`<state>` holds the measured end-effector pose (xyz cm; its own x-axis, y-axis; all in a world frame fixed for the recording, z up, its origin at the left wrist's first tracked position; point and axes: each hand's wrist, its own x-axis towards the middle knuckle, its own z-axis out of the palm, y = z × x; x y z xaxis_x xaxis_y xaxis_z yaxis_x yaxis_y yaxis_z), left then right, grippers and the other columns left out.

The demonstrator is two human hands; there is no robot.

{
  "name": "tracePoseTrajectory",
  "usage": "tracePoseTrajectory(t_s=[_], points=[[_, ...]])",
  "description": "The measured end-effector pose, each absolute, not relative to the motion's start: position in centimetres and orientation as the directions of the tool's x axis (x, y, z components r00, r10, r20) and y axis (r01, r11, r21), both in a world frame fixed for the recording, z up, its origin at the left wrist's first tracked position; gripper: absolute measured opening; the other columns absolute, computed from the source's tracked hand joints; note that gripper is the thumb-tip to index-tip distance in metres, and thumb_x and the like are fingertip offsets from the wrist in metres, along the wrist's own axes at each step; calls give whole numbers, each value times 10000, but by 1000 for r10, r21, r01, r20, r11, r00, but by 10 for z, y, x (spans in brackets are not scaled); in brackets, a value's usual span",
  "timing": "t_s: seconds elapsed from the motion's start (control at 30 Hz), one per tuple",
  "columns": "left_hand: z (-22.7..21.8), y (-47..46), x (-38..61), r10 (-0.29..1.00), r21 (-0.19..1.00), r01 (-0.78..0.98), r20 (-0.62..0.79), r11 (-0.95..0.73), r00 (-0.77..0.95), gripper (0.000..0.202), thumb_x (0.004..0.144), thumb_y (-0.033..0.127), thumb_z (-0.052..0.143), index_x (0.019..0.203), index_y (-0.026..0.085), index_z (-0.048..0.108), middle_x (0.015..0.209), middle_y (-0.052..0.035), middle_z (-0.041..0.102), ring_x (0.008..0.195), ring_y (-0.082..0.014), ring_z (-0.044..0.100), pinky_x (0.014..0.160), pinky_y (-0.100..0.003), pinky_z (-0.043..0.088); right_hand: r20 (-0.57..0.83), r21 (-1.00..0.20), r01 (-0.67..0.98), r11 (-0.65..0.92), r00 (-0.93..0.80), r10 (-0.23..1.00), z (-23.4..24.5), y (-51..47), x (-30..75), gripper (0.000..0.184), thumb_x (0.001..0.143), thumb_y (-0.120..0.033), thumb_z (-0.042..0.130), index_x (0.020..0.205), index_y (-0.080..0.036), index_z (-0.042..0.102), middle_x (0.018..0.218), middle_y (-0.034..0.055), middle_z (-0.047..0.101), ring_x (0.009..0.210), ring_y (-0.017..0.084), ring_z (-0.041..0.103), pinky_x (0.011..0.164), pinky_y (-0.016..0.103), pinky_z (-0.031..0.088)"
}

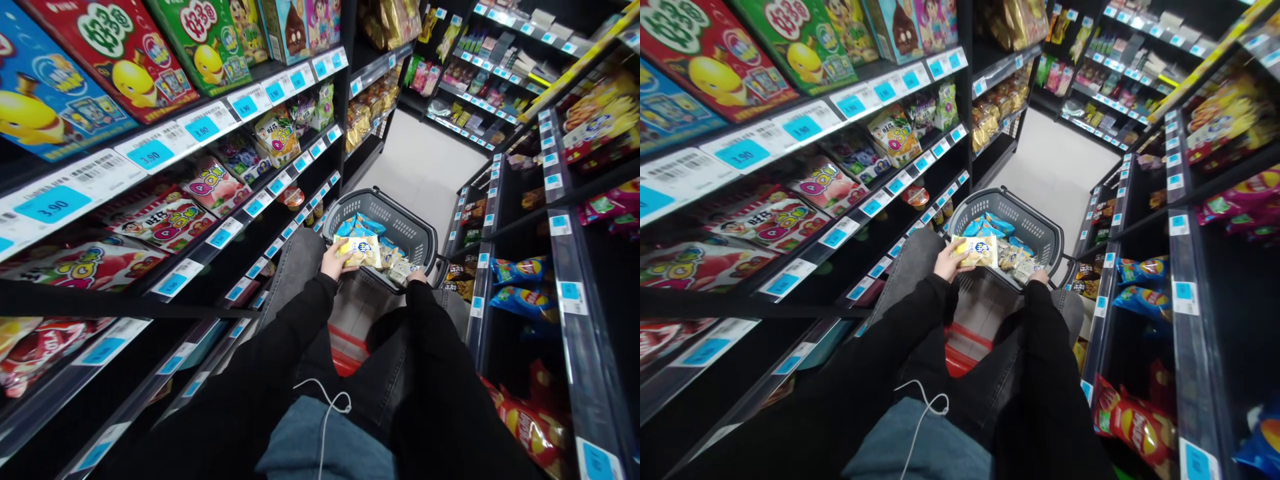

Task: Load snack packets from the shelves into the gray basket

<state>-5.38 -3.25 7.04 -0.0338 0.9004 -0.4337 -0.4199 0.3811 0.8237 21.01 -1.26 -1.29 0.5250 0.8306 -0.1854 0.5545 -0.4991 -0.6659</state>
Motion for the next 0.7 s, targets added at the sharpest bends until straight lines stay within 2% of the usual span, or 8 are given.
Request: tracePoseTrajectory(t_s=[0.13,0.2,0.23,0.33,0.43,0.5,0.6,0.7], points=[[72,-35,-48,927,803,-489,-375,340,28,963,591,152,733,1381,358,223,1415,-101,343,927,-256,624,735,-443,568,-248,-587,470,-660,671,699,4,-14,207,408,653,-220,668,1012,-68,549,1020,202,563,1024,303,542,872,489,409],[72,-36,-46,936,805,-489,-345,336,76,975,602,173,731,1388,377,192,1427,-87,323,978,-268,605,769,-461,554,-202,-609,468,-640,689,696,18,-14,204,491,660,-221,640,1096,-44,499,1116,268,506,1114,335,483,915,498,375],[72,-37,-45,938,809,-480,-333,339,101,951,604,189,733,1385,364,219,1422,-87,330,988,-271,599,775,-464,550,-169,-626,483,-612,682,712,27,-14,201,488,688,-245,612,1116,-49,484,1138,266,497,1127,325,475,925,480,376],[72,-37,-42,939,835,-431,-303,344,162,837,595,253,744,1339,285,360,1399,-109,355,972,-281,596,740,-452,559,-154,-810,416,-414,530,834,51,-24,188,445,791,-396,476,1154,-139,456,1045,147,573,953,228,580,804,381,475],[75,-40,-40,934,854,-386,-285,350,216,785,574,297,758,1290,254,439,1405,-119,342,934,-286,603,696,-441,566,-163,-975,108,-195,249,955,65,-44,168,542,749,-505,506,1207,-234,403,976,53,581,746,150,605,618,300,517],[78,-42,-39,925,854,-373,-280,363,258,820,556,288,770,1301,268,428,1387,-119,372,925,-284,607,708,-434,561,-157,-986,20,-164,183,970,66,-57,157,654,665,-487,619,1232,-262,385,997,43,565,716,128,592,569,264,513],[78,-45,-38,918,851,-380,-256,363,304,929,538,237,779,1353,307,338,1290,-105,492,951,-276,608,777,-433,536,-176,-984,-1,-181,245,953,62,-63,154,759,592,-441,697,1250,-244,376,884,15,591,629,104,566,530,234,493],[72,-42,-35,933,866,-390,-204,313,297,934,514,185,772,1346,250,351,1145,-95,599,1001,-264,598,866,-418,487,-182,-983,-36,-178,200,963,57,-59,161,611,542,-428,731,1065,-181,533,749,5,622,615,126,575,565,261,500]])
